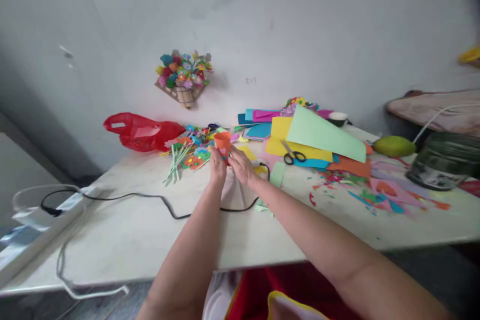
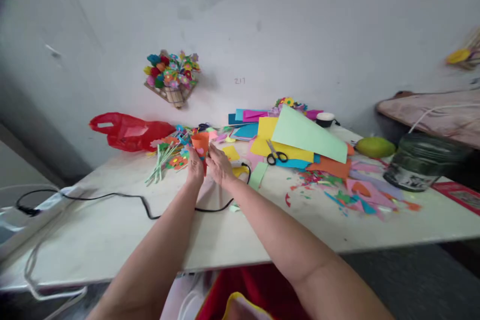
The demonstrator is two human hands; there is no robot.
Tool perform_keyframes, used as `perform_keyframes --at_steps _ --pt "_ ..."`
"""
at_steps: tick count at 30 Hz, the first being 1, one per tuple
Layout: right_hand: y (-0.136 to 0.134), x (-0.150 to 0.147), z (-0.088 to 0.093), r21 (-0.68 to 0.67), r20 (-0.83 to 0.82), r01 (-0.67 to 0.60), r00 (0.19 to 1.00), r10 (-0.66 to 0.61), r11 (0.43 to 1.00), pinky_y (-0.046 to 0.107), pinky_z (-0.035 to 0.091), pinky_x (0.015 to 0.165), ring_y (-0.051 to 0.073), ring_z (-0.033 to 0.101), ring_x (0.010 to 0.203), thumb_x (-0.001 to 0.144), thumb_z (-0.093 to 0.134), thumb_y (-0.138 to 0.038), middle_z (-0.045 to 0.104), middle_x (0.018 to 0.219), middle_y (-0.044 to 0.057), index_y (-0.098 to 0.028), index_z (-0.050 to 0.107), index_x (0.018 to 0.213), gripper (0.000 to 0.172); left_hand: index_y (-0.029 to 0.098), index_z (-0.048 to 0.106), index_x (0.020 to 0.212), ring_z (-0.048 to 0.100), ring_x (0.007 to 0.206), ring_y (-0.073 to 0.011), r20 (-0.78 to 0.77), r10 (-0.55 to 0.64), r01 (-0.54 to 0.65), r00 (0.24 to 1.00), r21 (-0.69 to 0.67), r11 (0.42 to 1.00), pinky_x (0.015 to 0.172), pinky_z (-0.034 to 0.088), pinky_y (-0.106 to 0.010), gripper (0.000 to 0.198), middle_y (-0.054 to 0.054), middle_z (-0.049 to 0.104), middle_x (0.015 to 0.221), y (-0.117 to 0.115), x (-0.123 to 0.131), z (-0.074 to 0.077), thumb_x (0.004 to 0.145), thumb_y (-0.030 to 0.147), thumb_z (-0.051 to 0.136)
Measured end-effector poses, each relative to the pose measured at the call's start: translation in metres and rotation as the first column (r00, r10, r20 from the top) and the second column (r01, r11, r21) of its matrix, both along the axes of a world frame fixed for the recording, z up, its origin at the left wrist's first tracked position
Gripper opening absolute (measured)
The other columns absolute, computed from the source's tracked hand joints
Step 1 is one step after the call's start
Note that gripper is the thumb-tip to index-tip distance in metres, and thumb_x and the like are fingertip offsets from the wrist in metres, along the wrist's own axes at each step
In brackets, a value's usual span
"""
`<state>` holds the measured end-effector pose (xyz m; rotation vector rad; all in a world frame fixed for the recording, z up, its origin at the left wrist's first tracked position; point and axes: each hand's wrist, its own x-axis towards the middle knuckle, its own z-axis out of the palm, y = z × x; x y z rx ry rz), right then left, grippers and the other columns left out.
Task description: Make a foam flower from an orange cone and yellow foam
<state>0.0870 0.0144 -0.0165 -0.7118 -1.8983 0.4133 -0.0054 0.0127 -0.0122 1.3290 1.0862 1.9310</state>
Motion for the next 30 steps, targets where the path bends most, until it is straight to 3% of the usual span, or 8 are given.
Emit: perform_keyframes --at_steps 8,12,16,23,30 --pt "-0.013 -0.004 0.004 -0.118 -0.014 0.022 1.0 -0.023 0.993 0.039 0.031 0.103 0.024 0.039 0.122 0.074 0.038 -0.014 0.049 0.132 0.007 -0.019 0.039 0.134 0.06 0.017 0.055 0.066 0.054 0.064 -0.0139 0.099 0.003 -0.006 0.995 0.027 1.0 0.06 0.045 -0.023 0.052 -0.005 0.059 0.068 -0.003 0.003 0.005 0.079 0.064 0.038" --pt "-0.018 -0.003 0.008 -0.208 -0.005 0.055 0.998 -0.057 0.977 0.041 0.033 0.1 0.026 0.044 0.117 0.07 0.045 -0.017 0.049 0.131 0.01 -0.016 0.032 0.138 0.069 0.018 0.054 0.068 0.052 0.051 -0.0127 0.27 -0.093 0.116 0.958 -0.07 0.991 0.049 0.044 -0.023 0.061 -0.003 0.055 0.056 -0.004 0.002 0.005 0.077 0.072 0.027" --pt "-0.019 0.0 0.007 -0.234 -0.003 0.08 0.997 -0.083 0.969 0.043 0.028 0.104 0.027 0.037 0.126 0.071 0.053 -0.024 0.041 0.138 0.011 -0.015 0.028 0.139 0.073 0.017 0.054 0.069 0.047 0.039 -0.0124 0.38 -0.193 0.282 0.905 -0.193 0.94 0.037 0.036 -0.022 0.074 -0.002 0.049 0.044 -0.002 -0.006 0.004 0.073 0.078 0.013" --pt "-0.013 -0.002 0.0 -0.219 0.017 0.12 0.993 -0.119 0.968 0.042 0.033 0.101 0.027 0.042 0.124 0.069 0.064 -0.036 0.046 0.133 0.015 -0.014 0.039 0.133 0.072 0.014 0.055 0.067 0.045 0.034 -0.011 0.462 -0.265 0.41 0.846 -0.247 0.878 0.035 0.034 -0.02 0.08 -0.004 0.048 0.042 -0.006 -0.015 0.01 0.073 0.076 0.006" --pt "-0.009 -0.004 -0.006 -0.254 0.1 0.214 0.976 -0.194 0.943 0.039 0.043 0.089 0.026 0.053 0.111 0.066 0.067 -0.044 0.055 0.122 0.013 -0.017 0.048 0.123 0.066 0.013 0.056 0.07 0.042 0.033 -0.0094 0.481 -0.261 0.389 0.837 -0.186 0.902 0.033 0.031 -0.019 0.076 -0.002 0.048 0.043 -0.005 -0.017 0.009 0.075 0.075 0.011"
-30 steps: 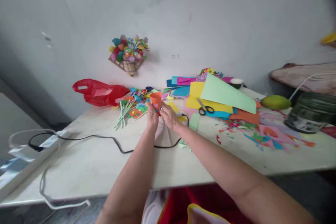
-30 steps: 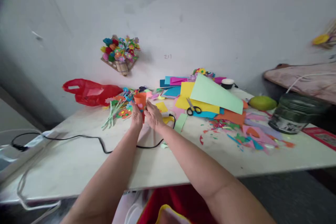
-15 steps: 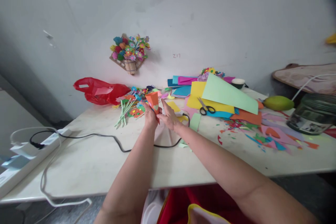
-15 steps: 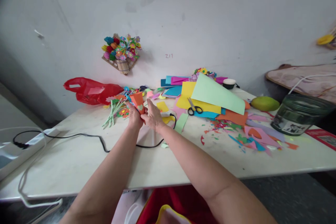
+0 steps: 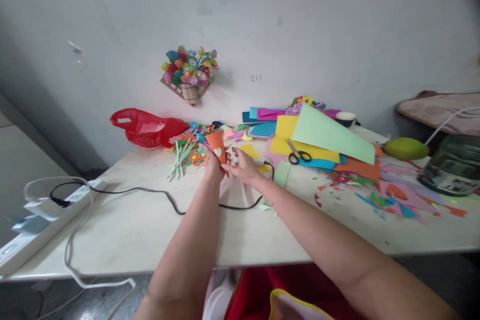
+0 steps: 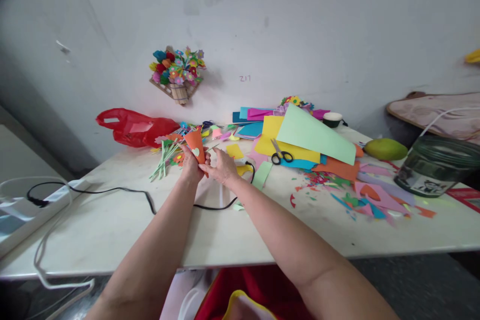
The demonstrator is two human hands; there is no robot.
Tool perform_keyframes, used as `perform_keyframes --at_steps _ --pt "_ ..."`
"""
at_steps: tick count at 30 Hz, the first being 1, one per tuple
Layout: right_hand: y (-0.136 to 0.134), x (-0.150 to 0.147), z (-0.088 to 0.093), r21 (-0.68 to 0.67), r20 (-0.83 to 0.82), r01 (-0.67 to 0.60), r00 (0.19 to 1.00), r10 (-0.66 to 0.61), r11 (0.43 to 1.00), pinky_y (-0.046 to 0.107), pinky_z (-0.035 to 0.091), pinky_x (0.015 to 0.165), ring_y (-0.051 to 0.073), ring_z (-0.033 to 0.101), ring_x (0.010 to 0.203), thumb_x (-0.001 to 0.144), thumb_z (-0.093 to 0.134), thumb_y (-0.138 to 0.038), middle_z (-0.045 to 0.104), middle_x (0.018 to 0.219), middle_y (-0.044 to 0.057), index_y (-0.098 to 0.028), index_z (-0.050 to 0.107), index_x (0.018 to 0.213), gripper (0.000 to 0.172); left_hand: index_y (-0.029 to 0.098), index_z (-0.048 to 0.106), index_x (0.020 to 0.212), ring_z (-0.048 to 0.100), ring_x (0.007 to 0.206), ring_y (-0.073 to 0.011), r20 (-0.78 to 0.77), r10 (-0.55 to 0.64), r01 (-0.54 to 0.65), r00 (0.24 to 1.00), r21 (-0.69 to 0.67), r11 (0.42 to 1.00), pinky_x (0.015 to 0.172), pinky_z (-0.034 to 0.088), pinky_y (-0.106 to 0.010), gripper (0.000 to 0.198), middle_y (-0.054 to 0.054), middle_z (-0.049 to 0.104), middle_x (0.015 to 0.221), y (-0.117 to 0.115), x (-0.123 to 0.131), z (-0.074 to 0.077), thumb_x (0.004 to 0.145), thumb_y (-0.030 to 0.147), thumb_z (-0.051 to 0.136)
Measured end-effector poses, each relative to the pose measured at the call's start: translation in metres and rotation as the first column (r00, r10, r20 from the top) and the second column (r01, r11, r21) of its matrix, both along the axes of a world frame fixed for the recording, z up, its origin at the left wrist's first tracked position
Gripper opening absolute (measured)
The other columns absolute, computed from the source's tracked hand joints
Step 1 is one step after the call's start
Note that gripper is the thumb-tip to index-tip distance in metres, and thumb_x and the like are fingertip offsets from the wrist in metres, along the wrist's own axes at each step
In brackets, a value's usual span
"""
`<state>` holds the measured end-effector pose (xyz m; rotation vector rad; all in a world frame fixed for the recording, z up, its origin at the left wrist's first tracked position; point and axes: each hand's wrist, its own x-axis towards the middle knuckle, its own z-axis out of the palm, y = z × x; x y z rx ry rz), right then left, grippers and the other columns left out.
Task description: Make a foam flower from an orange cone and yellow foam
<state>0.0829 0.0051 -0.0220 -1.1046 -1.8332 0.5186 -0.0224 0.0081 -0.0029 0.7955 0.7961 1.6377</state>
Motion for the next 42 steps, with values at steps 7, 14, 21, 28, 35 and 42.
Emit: perform_keyframes --at_steps 7,14,21,28,35,42 --pt "0.001 0.002 -0.002 -0.084 0.122 0.026 0.992 -0.016 0.996 0.028 0.045 0.073 0.018 0.063 0.084 0.066 0.065 -0.053 0.069 0.089 0.004 -0.02 0.065 0.095 0.044 0.014 0.055 0.068 0.043 0.035 -0.0099 0.047 0.074 -0.078 0.996 0.099 0.992 0.036 0.033 -0.02 0.07 0.0 0.045 0.041 0.006 -0.003 -0.004 0.074 0.076 0.021" --pt "-0.001 0.001 -0.001 -0.108 0.207 -0.012 0.978 0.034 0.994 0.025 0.042 0.065 0.016 0.063 0.069 0.071 0.062 -0.048 0.069 0.069 0.0 -0.023 0.071 0.076 0.027 0.015 0.055 0.066 0.044 0.039 -0.0097 0.075 0.1 -0.106 0.992 0.081 0.991 0.04 0.036 -0.02 0.065 0.001 0.044 0.041 0.006 -0.002 -0.003 0.077 0.072 0.027" --pt "0.0 0.0 -0.001 -0.083 0.211 -0.025 0.977 0.042 0.996 0.022 0.039 0.059 0.013 0.059 0.063 0.07 0.063 -0.038 0.067 0.064 -0.001 -0.021 0.07 0.068 0.018 0.015 0.056 0.072 0.044 0.037 -0.0109 0.04 0.036 -0.039 0.999 0.068 0.997 0.035 0.034 -0.021 0.066 0.001 0.045 0.043 0.007 -0.001 -0.006 0.072 0.076 0.03" --pt "0.003 0.002 -0.003 -0.127 0.099 -0.191 0.974 0.204 0.973 0.02 0.036 0.056 0.01 0.055 0.061 0.071 0.059 -0.025 0.064 0.062 -0.001 -0.016 0.067 0.066 0.013 0.015 0.057 0.079 0.052 0.044 -0.0131 0.04 0.015 -0.016 0.999 0.032 0.999 0.04 0.041 -0.023 0.07 -0.002 0.054 0.05 0.002 0.002 0.0 0.073 0.077 0.025" --pt "0.003 0.003 -0.002 -0.229 -0.042 -0.239 0.971 0.235 0.944 0.021 0.042 0.061 0.012 0.06 0.062 0.072 0.059 -0.024 0.067 0.063 0.001 -0.014 0.065 0.064 0.014 0.019 0.058 0.094 0.064 0.065 -0.0171 0.088 0.046 -0.051 0.995 0.064 0.997 0.057 0.048 -0.027 0.057 -0.008 0.068 0.08 0.01 -0.002 -0.002 0.081 0.067 0.03" --pt "0.005 0.004 -0.003 -0.27 -0.159 -0.213 0.972 0.175 0.939 0.021 0.045 0.062 0.013 0.064 0.065 0.074 0.059 -0.021 0.068 0.064 0.002 -0.015 0.067 0.071 0.011 0.019 0.055 0.079 0.062 0.06 -0.013 0.164 0.171 -0.187 0.972 0.09 0.978 0.059 0.047 -0.025 0.029 -0.002 0.064 0.07 0.014 -0.009 -0.007 0.082 0.047 0.05"
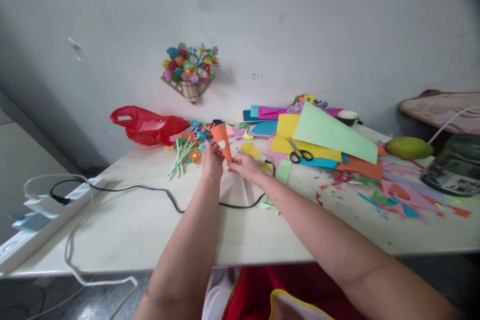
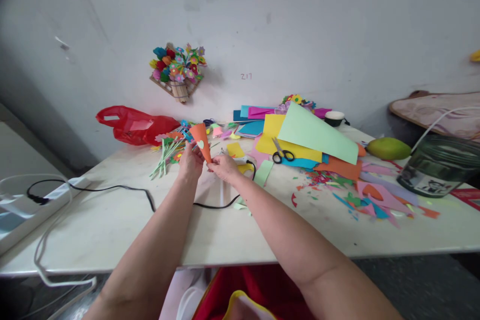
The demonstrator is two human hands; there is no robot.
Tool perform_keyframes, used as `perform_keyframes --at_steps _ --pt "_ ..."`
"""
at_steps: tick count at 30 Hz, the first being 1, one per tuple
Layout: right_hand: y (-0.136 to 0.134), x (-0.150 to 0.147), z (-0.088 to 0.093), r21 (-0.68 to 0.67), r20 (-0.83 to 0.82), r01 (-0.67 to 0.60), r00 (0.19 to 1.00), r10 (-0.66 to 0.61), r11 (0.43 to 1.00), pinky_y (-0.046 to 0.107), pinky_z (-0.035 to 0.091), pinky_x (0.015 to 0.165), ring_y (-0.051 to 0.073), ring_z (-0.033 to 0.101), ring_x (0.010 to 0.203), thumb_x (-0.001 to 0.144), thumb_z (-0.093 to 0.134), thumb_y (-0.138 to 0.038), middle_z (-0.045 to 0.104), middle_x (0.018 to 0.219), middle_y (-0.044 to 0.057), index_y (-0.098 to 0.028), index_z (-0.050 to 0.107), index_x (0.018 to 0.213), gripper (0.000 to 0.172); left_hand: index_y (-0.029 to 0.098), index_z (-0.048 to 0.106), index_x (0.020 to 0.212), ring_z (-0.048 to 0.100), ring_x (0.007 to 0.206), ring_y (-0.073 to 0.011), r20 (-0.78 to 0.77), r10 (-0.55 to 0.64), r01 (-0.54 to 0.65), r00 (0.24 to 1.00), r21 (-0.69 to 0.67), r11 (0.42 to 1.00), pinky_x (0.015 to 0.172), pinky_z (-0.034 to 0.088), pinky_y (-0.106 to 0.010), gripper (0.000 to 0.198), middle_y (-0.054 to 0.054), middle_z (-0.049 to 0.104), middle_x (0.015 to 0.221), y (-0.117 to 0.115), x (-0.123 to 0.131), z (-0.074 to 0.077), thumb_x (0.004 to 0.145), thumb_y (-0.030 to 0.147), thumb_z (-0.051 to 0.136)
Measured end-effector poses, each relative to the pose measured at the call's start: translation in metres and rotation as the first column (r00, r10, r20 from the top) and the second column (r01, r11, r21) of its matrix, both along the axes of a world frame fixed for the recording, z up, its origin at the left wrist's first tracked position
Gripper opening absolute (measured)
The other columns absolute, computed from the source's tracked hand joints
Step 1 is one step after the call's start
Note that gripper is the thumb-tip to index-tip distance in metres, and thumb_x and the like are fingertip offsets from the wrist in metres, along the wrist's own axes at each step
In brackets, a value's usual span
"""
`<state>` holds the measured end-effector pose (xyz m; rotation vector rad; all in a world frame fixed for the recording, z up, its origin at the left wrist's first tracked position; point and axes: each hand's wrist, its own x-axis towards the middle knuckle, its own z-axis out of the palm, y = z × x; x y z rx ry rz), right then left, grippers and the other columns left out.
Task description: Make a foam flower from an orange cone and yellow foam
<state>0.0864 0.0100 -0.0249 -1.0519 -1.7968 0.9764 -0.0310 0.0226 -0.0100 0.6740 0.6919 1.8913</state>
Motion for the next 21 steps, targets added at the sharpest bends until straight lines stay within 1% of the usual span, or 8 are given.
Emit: perform_keyframes --at_steps 3,7,12,16,21 --pt "0.004 0.002 -0.002 0.012 0.015 0.039 0.999 -0.039 0.999 0.021 0.045 0.062 0.013 0.064 0.064 0.074 0.058 -0.021 0.069 0.066 0.002 -0.015 0.068 0.072 0.011 0.015 0.052 0.067 0.06 0.055 -0.0093 -0.001 0.064 -0.064 0.998 -0.063 0.996 0.061 0.048 -0.023 0.024 -0.001 0.061 0.063 -0.003 -0.001 0.001 0.077 0.035 0.06" --pt "0.007 0.003 -0.004 0.046 0.056 0.068 0.996 -0.07 0.997 0.021 0.045 0.062 0.013 0.064 0.066 0.075 0.058 -0.023 0.07 0.069 0.001 -0.016 0.068 0.071 0.013 0.013 0.054 0.065 0.061 0.054 -0.0102 -0.004 0.072 -0.072 0.997 -0.101 0.992 0.061 0.049 -0.024 0.021 -0.002 0.062 0.061 -0.006 -0.002 0.002 0.071 0.029 0.067" --pt "0.007 0.003 -0.003 0.093 0.147 0.155 0.975 -0.167 0.984 0.022 0.043 0.059 0.015 0.064 0.066 0.074 0.06 -0.027 0.07 0.069 0.001 -0.018 0.068 0.073 0.012 0.013 0.053 0.064 0.059 0.052 -0.0092 -0.021 0.091 -0.093 0.996 -0.094 0.991 0.057 0.048 -0.022 0.024 -0.001 0.061 0.058 -0.006 -0.002 0.002 0.066 0.028 0.071" --pt "0.003 0.003 0.002 0.135 0.224 0.221 0.943 -0.247 0.966 0.023 0.043 0.059 0.016 0.065 0.07 0.074 0.061 -0.033 0.07 0.071 0.001 -0.02 0.068 0.078 0.015 0.013 0.052 0.066 0.059 0.053 -0.0087 -0.029 0.086 -0.088 0.996 -0.085 0.992 0.058 0.047 -0.022 0.029 0.0 0.06 0.059 -0.005 -0.002 -0.002 0.061 0.03 0.075" --pt "-0.004 0.005 0.008 0.21 0.301 0.287 0.891 -0.341 0.935 0.024 0.042 0.06 0.017 0.064 0.074 0.075 0.059 -0.038 0.071 0.076 0.002 -0.022 0.067 0.082 0.019 0.016 0.048 0.065 0.057 0.052 -0.0089 -0.035 0.061 -0.063 0.998 -0.057 0.996 0.061 0.048 -0.026 0.031 0.002 0.058 0.059 -0.002 -0.002 -0.006 0.062 0.033 0.073"
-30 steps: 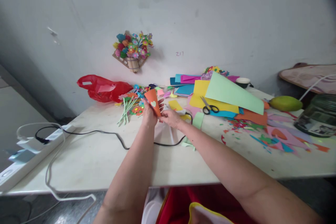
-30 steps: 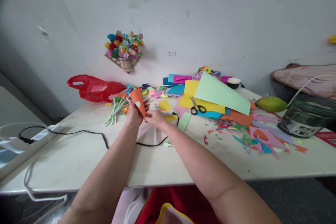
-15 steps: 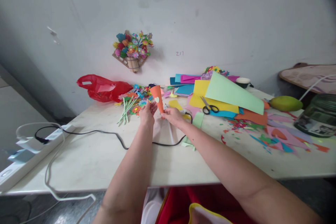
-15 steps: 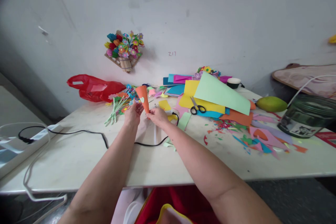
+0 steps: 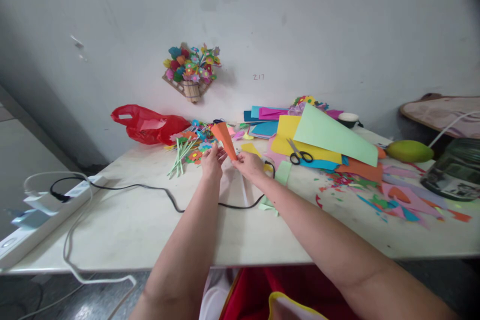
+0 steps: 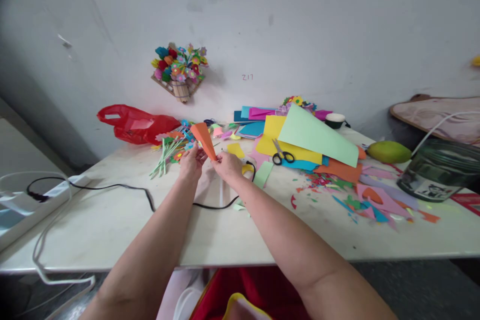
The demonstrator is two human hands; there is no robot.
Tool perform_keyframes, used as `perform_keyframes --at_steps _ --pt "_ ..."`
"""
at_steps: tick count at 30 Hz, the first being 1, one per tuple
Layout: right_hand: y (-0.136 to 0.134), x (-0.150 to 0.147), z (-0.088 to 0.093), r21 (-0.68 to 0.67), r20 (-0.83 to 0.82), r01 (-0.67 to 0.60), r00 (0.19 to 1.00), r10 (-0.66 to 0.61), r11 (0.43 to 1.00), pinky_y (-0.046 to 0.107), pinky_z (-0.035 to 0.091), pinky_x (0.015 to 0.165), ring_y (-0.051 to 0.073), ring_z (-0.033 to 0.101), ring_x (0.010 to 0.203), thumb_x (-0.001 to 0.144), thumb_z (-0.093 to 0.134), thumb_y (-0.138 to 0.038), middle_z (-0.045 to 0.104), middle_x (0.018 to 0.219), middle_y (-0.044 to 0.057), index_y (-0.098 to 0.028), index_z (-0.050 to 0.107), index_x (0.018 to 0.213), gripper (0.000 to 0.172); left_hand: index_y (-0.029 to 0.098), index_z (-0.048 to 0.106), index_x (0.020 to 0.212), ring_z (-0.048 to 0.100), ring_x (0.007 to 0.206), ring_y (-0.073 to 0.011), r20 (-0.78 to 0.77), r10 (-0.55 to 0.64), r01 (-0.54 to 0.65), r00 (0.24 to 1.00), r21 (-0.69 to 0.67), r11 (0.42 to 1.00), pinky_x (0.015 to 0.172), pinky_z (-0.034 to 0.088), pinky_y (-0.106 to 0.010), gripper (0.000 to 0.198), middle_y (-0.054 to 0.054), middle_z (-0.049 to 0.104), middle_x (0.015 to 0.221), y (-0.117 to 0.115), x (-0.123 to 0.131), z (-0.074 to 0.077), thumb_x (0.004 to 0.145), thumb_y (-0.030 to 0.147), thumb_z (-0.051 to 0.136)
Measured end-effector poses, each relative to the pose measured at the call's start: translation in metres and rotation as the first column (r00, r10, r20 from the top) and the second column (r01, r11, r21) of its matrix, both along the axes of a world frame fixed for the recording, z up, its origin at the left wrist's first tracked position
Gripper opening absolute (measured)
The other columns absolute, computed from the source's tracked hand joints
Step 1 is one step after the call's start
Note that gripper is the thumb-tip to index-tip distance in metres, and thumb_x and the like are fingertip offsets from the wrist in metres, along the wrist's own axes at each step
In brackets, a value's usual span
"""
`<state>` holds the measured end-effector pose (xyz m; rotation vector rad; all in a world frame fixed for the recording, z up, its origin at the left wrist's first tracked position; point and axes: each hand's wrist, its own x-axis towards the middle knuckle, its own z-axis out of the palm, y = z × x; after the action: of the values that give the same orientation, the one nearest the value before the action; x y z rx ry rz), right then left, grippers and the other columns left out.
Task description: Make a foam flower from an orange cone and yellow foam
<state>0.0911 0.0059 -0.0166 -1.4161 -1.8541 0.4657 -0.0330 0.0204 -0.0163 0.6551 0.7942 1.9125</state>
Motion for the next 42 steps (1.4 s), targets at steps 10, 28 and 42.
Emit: perform_keyframes --at_steps 10,28,42 --pt "-0.003 0.0 0.0 0.115 0.17 0.1 0.978 -0.118 0.988 0.028 0.041 0.064 0.021 0.062 0.08 0.078 0.055 -0.039 0.068 0.086 0.007 -0.023 0.065 0.09 0.024 0.018 0.045 0.071 0.058 0.053 -0.0107 0.003 -0.054 0.054 0.999 0.006 0.999 0.061 0.048 -0.027 0.022 0.003 0.057 0.061 0.003 -0.001 -0.002 0.068 0.029 0.064" --pt "-0.015 -0.003 0.004 0.179 0.335 0.134 0.923 -0.188 0.975 0.029 0.041 0.065 0.021 0.062 0.081 0.081 0.049 -0.035 0.067 0.085 0.005 -0.022 0.062 0.095 0.023 0.012 0.056 0.108 0.066 0.071 -0.0185 0.102 -0.331 0.326 0.938 0.059 0.943 0.071 0.053 -0.031 0.046 -0.01 0.069 0.083 0.002 0.015 0.0 0.089 0.048 0.035" --pt "-0.015 -0.006 0.005 0.151 0.306 0.125 0.937 -0.166 0.981 0.029 0.042 0.067 0.021 0.063 0.083 0.081 0.048 -0.032 0.069 0.088 0.005 -0.022 0.062 0.095 0.022 0.012 0.057 0.089 0.064 0.062 -0.0149 0.156 -0.351 0.353 0.923 0.013 0.935 0.057 0.052 -0.024 0.045 -0.008 0.067 0.074 -0.01 0.026 0.012 0.09 0.048 0.03"
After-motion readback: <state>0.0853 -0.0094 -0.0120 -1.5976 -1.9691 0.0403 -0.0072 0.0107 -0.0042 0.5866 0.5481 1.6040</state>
